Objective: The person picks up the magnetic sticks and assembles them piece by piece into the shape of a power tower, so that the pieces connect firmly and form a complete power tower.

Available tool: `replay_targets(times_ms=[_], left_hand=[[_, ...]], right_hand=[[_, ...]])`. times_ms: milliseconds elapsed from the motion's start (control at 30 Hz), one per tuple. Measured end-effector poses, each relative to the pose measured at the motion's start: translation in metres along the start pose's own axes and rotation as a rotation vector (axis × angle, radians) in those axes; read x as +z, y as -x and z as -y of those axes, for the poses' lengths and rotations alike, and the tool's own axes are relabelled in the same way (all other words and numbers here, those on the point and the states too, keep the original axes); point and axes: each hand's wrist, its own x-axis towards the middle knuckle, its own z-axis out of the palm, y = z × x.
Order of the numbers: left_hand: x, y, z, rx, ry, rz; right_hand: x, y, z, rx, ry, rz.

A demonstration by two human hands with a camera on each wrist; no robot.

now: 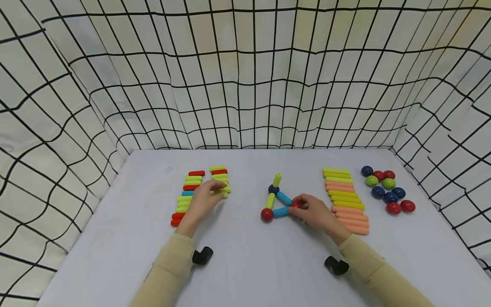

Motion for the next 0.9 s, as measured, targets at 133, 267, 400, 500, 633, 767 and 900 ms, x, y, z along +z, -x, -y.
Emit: replay_targets(times_ms=[133, 267, 400, 500, 633, 767, 900], left_hand=[[0.001, 0.0, 0.004, -0.03, -0.035, 0.012], [0.006, -0.001, 0.004, -0.054, -0.066, 0.048], [0.013, -0.002, -0.001, -0.038, -0.073, 0.082], [0.021, -0.004, -0.007, -0.02, 0.031, 0.135], [0.037, -0.007, -0.017, 0.029, 0.236, 0.243], [0.055, -0.01, -0.023, 0.123, 0.363, 0.342], [0.065, -0.012, -0.025, 0.177, 0.415, 0.415]], right_hand=[[-0.001, -0.001, 0.0, 0.02, -0.006, 0.002], [-0.001, -0.001, 0.0, 0.028, -0.018, 0.007], [-0.002, -0.001, 0.001, 0.03, -0.026, 0.006], [-0.002, -0.002, 0.0, 0.024, -0.019, 0.0], [-0.002, -0.003, 0.002, 0.018, -0.003, 0.002], [-0.002, -0.004, 0.003, 0.016, 0.014, 0.006], [-0.001, -0.004, 0.003, 0.018, 0.015, 0.004]])
